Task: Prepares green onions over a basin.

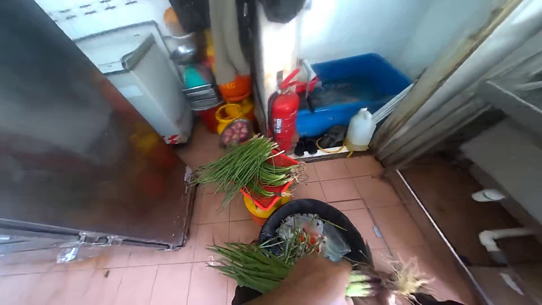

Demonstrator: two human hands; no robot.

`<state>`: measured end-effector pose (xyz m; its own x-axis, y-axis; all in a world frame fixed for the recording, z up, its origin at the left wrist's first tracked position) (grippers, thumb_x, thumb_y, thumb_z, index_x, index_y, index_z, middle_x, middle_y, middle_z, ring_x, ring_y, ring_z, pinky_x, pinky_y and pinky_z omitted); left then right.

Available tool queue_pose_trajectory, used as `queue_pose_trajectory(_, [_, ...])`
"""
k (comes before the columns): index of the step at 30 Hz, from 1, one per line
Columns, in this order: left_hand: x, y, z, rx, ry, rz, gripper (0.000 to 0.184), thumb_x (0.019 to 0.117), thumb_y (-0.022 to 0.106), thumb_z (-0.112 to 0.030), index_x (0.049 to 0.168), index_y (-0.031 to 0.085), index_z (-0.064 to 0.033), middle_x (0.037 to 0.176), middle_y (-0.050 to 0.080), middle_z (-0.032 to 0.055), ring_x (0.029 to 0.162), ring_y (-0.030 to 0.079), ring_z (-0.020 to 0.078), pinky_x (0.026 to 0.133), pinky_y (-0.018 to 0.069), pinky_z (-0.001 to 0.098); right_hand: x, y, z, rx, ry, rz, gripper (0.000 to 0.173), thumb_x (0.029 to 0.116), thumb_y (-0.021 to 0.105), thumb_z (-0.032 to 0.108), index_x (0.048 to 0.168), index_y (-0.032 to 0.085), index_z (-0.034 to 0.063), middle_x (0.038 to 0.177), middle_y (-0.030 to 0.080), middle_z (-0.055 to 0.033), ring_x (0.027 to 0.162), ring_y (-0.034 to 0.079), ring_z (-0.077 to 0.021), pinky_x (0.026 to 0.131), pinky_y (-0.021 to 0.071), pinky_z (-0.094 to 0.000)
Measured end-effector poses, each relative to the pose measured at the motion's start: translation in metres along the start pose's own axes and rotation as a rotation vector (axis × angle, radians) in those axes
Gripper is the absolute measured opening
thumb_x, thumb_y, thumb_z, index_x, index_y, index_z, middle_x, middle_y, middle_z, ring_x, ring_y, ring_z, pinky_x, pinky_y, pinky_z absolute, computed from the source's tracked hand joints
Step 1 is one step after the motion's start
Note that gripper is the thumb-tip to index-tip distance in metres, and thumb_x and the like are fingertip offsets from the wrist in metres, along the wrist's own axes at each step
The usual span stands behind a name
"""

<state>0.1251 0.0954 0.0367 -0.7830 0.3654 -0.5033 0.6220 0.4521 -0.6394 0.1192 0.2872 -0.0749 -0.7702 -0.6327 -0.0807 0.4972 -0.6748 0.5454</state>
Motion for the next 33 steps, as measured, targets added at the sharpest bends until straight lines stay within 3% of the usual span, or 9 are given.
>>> queue_pose_trajectory(9, [-0.012, -0.006, -0.005, 0.124, -0.166, -0.101, 0.039, 0.094, 0.065, -0.025, 0.128, 0.06, -0.0058, 0.104, 0.07, 0.0195, 0.103, 0.069, 0.0391, 0.087, 0.054, 0.0559, 0.016, 0.031, 0.0, 0.018, -0.031, -0.016, 0.038, 0.0919, 0.063, 0.064, 0.087, 0.068, 0.0266, 0.059, 0.049, 0.0171, 0.046, 0.042, 0.0062, 0.043, 0.0352, -0.0139])
queue_pose_trajectory(12, [-0.009, -0.003, -0.006, 0.179, -0.192, -0.144, 0.042, 0.0939, 0.067, -0.024, 0.131, 0.059, -0.006, 0.105, 0.071, 0.0197, 0.105, 0.069, 0.0397, 0.088, 0.0543, 0.0559, 0.014, 0.035, -0.006, -0.133, -0.124, -0.225, 0.042, 0.0956, 0.057, 0.065, 0.081, 0.064, 0.0269, 0.055, 0.046, 0.0169, 0.044, 0.04, 0.0051, 0.041, 0.0348, -0.0159])
queue_pose_trajectory(16, [0.005, 0.009, 0.005, 0.291, -0.217, -0.366, 0.042, 0.0886, 0.073, -0.02, 0.126, 0.064, -0.0049, 0.096, 0.073, 0.0192, 0.095, 0.071, 0.0411, 0.078, 0.0573, 0.0551, 0.011, 0.032, -0.018, -0.317, -0.156, -0.508, 0.045, 0.1042, 0.046, 0.048, 0.068, 0.055, 0.0232, 0.052, 0.038, 0.0138, 0.043, 0.034, 0.0008, 0.041, 0.0308, -0.0206])
queue_pose_trajectory(20, [0.019, -0.007, 0.038, 0.111, -0.371, -0.104, 0.046, 0.0944, 0.067, -0.029, 0.135, 0.057, -0.0082, 0.116, 0.069, 0.0194, 0.112, 0.066, 0.0386, 0.094, 0.0521, 0.0586, -0.011, 0.034, -0.024, -0.129, 0.035, -0.373, 0.051, 0.1015, 0.042, 0.065, 0.069, 0.049, 0.0263, 0.054, 0.038, 0.0139, 0.041, 0.034, 0.0014, 0.037, 0.0298, -0.018])
queue_pose_trajectory(23, [0.022, -0.015, 0.077, -0.149, -0.273, -0.053, 0.044, 0.0909, 0.069, -0.028, 0.13, 0.062, -0.0091, 0.109, 0.069, 0.0146, 0.099, 0.068, 0.0293, 0.087, 0.0552, 0.0525, -0.027, 0.025, -0.022, -0.242, 0.159, -0.377, 0.058, 0.1014, 0.031, 0.07, 0.072, 0.051, 0.0233, 0.054, 0.042, 0.0109, 0.041, 0.037, -0.0014, 0.038, 0.033, -0.0204])
queue_pose_trajectory(26, [0.025, -0.017, 0.098, -0.679, -0.004, 0.05, 0.026, 0.0869, 0.07, -0.018, 0.111, 0.064, -0.01, 0.086, 0.066, -0.0004, 0.068, 0.063, 0.0105, 0.063, 0.056, 0.0285, -0.026, 0.011, -0.031, -0.643, 0.45, -0.361, 0.065, 0.1052, 0.019, 0.06, 0.082, 0.06, 0.0157, 0.066, 0.052, 0.0028, 0.051, 0.045, -0.0097, 0.047, 0.0398, -0.0306])
queue_pose_trajectory(29, [0.045, -0.021, 0.099, -0.992, 0.11, 0.224, 0.03, 0.082, 0.076, -0.02, 0.106, 0.063, -0.0079, 0.084, 0.068, 0.0016, 0.071, 0.067, 0.0134, 0.067, 0.0599, 0.0302, -0.018, 0.013, -0.041, -0.761, 0.668, -0.33, 0.065, 0.106, 0.035, 0.06, 0.109, 0.069, 0.0041, 0.094, 0.066, -0.0139, 0.08, 0.063, -0.0272, 0.073, 0.0513, -0.0522])
queue_pose_trajectory(31, [0.064, -0.026, 0.093, -1.015, 0.115, 0.292, 0.036, 0.0811, 0.078, -0.02, 0.109, 0.062, -0.0059, 0.085, 0.069, 0.0051, 0.073, 0.069, 0.0168, 0.066, 0.0613, 0.0325, -0.012, 0.028, -0.036, -0.719, 0.53, -0.471, 0.05, 0.1013, 0.054, 0.053, 0.108, 0.066, 0.0051, 0.084, 0.062, -0.0121, 0.072, 0.062, -0.0258, 0.068, 0.052, -0.0489])
queue_pose_trajectory(33, [0.082, -0.028, 0.085, -1.026, 0.124, 0.38, 0.042, 0.0827, 0.077, -0.02, 0.116, 0.059, -0.0039, 0.091, 0.069, 0.008, 0.076, 0.07, 0.0198, 0.067, 0.0626, 0.0351, -0.007, 0.046, -0.028, -0.528, 0.288, -0.628, 0.038, 0.0988, 0.061, 0.046, 0.108, 0.062, 0.0086, 0.078, 0.059, -0.0049, 0.058, 0.059, -0.0168, 0.055, 0.0542, -0.037])
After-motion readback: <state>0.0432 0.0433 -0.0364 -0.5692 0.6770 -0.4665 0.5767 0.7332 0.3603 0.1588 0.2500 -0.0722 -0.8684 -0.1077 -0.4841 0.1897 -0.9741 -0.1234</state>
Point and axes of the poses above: each hand's wrist, its own x-axis towards the middle knuckle, its own y-axis out of the palm, z = x × y, the point moved 2 cm from there along x, towards the middle knuckle
